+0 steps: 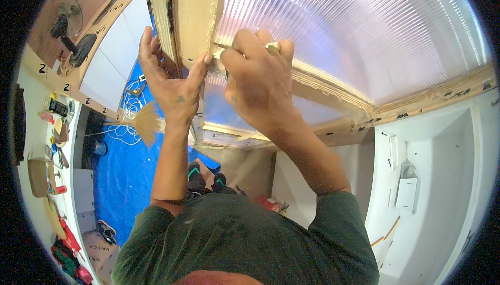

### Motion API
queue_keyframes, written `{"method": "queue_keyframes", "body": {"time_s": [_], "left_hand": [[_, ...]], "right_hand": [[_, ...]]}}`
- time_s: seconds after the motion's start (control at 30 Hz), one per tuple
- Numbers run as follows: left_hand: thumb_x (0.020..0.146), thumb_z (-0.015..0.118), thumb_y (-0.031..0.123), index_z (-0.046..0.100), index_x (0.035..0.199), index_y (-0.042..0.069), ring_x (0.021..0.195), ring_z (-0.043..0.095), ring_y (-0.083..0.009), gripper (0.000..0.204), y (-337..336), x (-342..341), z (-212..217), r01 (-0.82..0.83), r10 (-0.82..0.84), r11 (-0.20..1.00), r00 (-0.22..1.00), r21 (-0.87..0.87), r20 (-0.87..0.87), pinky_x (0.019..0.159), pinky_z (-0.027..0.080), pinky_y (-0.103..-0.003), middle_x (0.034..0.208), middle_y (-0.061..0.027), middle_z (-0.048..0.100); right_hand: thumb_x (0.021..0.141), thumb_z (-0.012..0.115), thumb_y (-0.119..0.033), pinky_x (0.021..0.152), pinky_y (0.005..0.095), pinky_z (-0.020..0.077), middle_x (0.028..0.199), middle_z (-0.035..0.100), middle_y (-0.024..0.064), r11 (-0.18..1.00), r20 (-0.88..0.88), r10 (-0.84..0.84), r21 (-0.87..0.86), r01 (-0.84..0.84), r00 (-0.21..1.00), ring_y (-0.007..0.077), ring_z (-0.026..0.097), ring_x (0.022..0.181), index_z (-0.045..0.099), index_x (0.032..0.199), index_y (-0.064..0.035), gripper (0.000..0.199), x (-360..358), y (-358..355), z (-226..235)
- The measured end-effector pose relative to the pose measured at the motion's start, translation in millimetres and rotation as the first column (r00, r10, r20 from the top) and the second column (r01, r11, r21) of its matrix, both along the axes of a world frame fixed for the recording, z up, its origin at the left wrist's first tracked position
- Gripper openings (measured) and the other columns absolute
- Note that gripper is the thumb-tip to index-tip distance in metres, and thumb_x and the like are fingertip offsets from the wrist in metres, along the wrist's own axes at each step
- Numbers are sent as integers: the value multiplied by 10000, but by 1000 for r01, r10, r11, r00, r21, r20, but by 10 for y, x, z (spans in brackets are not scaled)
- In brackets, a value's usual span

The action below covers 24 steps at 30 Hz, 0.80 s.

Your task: The person applies a strip of adhesive edging tape along the wooden frame of a corrugated plastic panel, smoothing it down by hand and pressing it against the edge.

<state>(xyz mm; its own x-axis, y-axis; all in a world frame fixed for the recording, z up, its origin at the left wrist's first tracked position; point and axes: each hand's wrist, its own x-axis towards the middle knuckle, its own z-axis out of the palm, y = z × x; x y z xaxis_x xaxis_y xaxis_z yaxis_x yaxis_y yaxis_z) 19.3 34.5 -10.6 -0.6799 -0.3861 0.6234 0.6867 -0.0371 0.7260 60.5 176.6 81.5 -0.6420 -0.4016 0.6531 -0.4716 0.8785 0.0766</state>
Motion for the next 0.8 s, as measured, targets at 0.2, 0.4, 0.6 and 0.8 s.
{"method": "queue_keyframes", "body": {"time_s": [0.2,0.4,0.6,0.8], "left_hand": [[792,958,70,352,1647,-8,1284,602,-278,1051,-98,-48,-86,-38,32,989,998,-146,-45,1119,530,-417,1450,-160,544],[859,932,186,442,1600,-20,1386,559,-298,912,-433,-61,-18,391,-388,920,916,-13,103,1183,461,-438,1490,-197,561],[955,843,392,453,1600,-52,1467,501,-316,875,-554,-344,-2,481,-450,858,873,-183,187,1216,401,-435,1568,-228,542],[968,832,397,479,1586,-72,1457,513,-327,852,-483,-296,-34,476,-445,870,869,-125,217,1225,385,-431,1557,-230,558]], "right_hand": [[801,828,-21,904,378,342,1010,656,-24,997,-44,63,-38,-65,997,205,600,913,763,1040,-134,272,61,68,-151],[883,814,-184,925,417,354,983,633,-10,996,-118,74,-41,-80,990,212,607,973,768,1031,-144,161,-43,97,-253],[882,788,-143,973,441,330,988,645,-34,995,-101,-66,-83,58,993,193,612,1005,776,1013,-168,134,22,-62,-260],[897,802,-80,1020,419,296,944,679,-81,999,-255,-48,10,52,966,142,614,913,787,1003,-189,153,-9,-60,-292]]}}
